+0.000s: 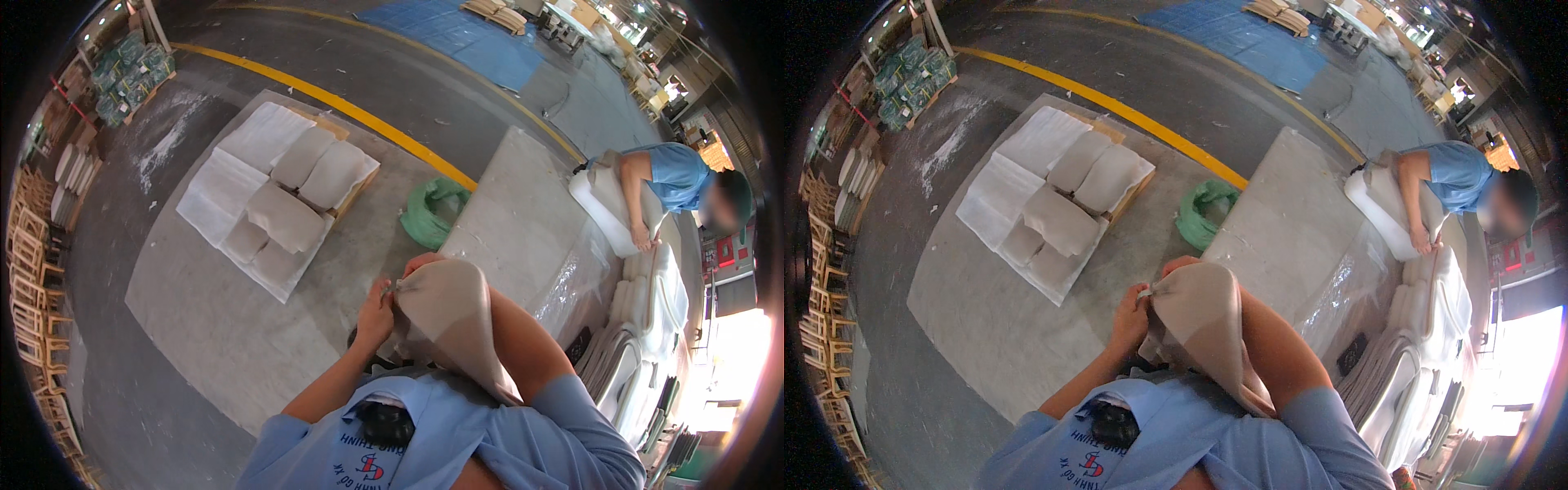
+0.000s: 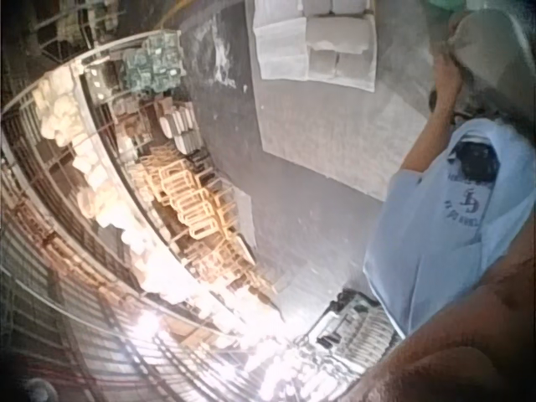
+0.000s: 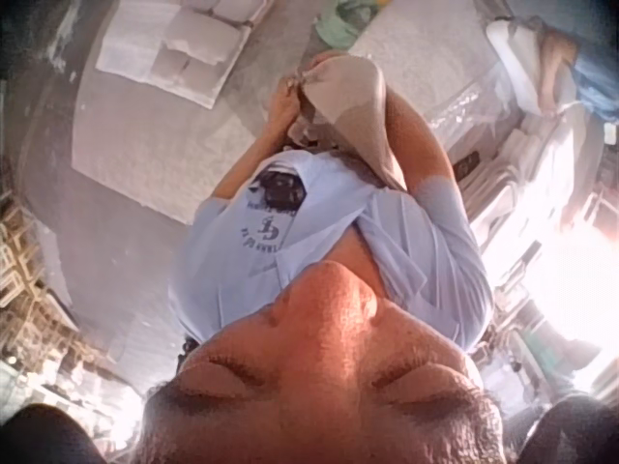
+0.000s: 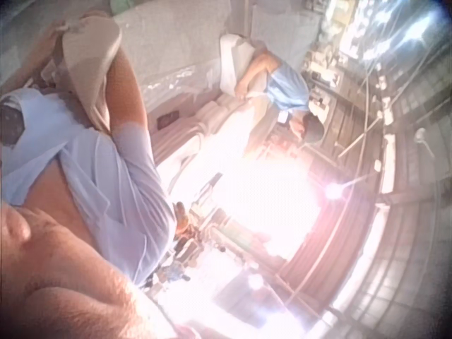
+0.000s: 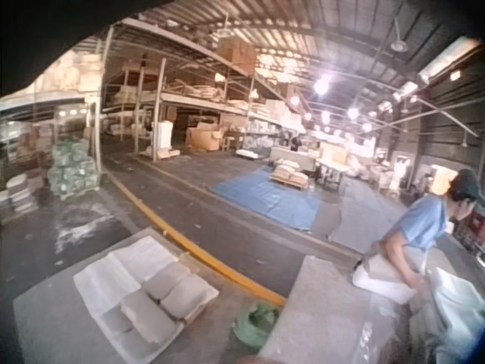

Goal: The person folds white cushion covers at a work table in a warehouse. They repeatedly pick up covers, fold them, and place them into a stack. Other workers are visible nearby performing similar tasks.

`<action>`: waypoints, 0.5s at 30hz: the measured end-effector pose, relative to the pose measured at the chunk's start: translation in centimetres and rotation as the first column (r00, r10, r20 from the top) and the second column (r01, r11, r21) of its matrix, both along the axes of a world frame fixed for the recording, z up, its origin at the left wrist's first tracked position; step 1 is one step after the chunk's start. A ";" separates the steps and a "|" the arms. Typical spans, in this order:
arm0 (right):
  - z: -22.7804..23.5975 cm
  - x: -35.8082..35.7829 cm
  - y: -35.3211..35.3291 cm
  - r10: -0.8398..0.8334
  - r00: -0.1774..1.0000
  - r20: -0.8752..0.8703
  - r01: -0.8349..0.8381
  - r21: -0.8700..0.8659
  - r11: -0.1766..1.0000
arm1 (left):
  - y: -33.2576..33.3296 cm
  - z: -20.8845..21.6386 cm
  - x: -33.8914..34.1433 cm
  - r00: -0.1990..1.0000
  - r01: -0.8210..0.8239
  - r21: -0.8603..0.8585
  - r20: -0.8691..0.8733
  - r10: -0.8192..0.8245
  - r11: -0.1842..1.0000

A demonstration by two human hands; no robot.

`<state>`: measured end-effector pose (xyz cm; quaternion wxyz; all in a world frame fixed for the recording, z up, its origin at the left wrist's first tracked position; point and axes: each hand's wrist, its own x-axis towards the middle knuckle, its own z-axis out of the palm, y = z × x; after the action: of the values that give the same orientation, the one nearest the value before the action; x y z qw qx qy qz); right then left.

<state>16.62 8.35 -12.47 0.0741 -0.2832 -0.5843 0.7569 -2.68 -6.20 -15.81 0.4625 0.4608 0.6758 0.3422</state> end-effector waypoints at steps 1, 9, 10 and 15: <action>-0.6 -0.1 -0.5 -0.052 0.997 -0.048 0.050 -0.051 0.997 | 0.2 -0.5 -0.5 0.998 0.055 -0.104 0.007 -0.054 0.993; -4.1 6.1 -3.2 -0.386 0.876 0.290 0.190 0.529 0.827 | 3.6 -3.0 -1.5 0.708 0.547 -0.182 0.621 -0.335 0.817; -1.5 5.2 -2.9 -0.382 0.814 0.437 0.061 0.589 0.806 | 4.0 -4.1 -3.1 0.687 0.553 -0.160 0.643 -0.339 0.817; 10.4 15.1 -12.1 -0.558 0.747 0.360 0.406 0.417 0.813 | 4.9 -5.2 -3.7 0.636 0.598 -0.172 0.697 -0.332 0.783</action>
<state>31.71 -3.74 -2.03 0.1705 -0.5841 -0.6015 0.5176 -6.36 -1.28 -20.97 0.8163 0.3784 0.3874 0.2009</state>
